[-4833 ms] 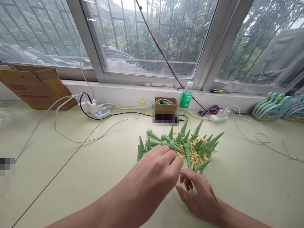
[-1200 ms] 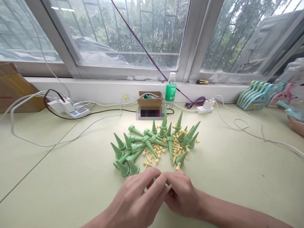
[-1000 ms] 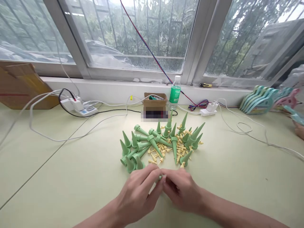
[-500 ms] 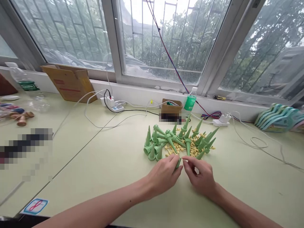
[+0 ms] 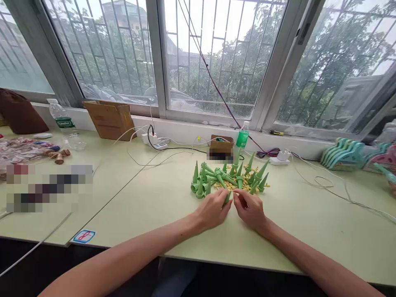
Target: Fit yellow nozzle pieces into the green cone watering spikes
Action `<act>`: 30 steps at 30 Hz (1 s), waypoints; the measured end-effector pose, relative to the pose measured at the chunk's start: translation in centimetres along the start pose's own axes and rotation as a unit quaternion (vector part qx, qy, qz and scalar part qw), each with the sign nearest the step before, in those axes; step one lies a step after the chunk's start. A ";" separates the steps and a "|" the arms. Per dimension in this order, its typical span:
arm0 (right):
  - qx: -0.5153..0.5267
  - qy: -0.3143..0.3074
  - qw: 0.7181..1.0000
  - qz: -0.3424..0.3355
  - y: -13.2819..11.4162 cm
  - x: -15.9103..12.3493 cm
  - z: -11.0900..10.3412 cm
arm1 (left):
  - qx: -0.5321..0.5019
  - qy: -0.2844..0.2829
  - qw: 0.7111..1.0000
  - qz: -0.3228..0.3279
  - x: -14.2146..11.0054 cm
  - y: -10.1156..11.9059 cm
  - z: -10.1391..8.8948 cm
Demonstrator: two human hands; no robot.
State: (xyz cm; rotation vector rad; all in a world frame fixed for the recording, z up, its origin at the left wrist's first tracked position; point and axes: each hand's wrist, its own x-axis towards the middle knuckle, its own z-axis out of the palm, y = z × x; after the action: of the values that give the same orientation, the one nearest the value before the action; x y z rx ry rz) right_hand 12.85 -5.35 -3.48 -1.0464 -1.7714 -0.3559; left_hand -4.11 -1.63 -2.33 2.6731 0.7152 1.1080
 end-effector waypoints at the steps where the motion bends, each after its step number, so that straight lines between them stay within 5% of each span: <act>1: -0.004 0.013 1.000 -0.005 0.0 0.0 0.1 | -0.001 0.032 0.999 0.002 0.1 -0.2 -0.1; 5: -0.008 0.024 1.000 -0.011 0.0 -0.1 0.5 | -0.014 0.137 0.990 0.044 1.3 -0.8 -0.7; 10: -0.036 0.033 0.998 -0.034 0.2 1.7 1.5 | -0.035 0.203 0.973 0.103 2.4 -1.2 -0.5; 16: -0.046 0.100 0.994 -0.022 0.8 6.2 2.6 | -0.079 0.237 0.968 0.027 1.2 -1.7 -0.7; 20: -0.033 0.112 0.993 0.013 1.0 6.6 3.3 | -0.086 0.170 0.981 0.039 1.2 -1.2 -1.0; 26: 0.001 -0.042 0.998 0.038 1.5 4.8 3.4 | -0.082 0.055 0.994 0.049 1.9 -0.7 -0.8; 30: 0.001 -0.056 0.996 0.070 2.0 4.7 3.2 | -0.062 -0.037 0.997 0.024 1.7 -0.7 -0.9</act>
State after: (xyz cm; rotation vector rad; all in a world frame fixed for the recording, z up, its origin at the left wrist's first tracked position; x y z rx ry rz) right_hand 11.89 0.22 -1.32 -1.2019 -1.7839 -0.2109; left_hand -3.92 -0.20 -0.87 2.6226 0.5542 1.0220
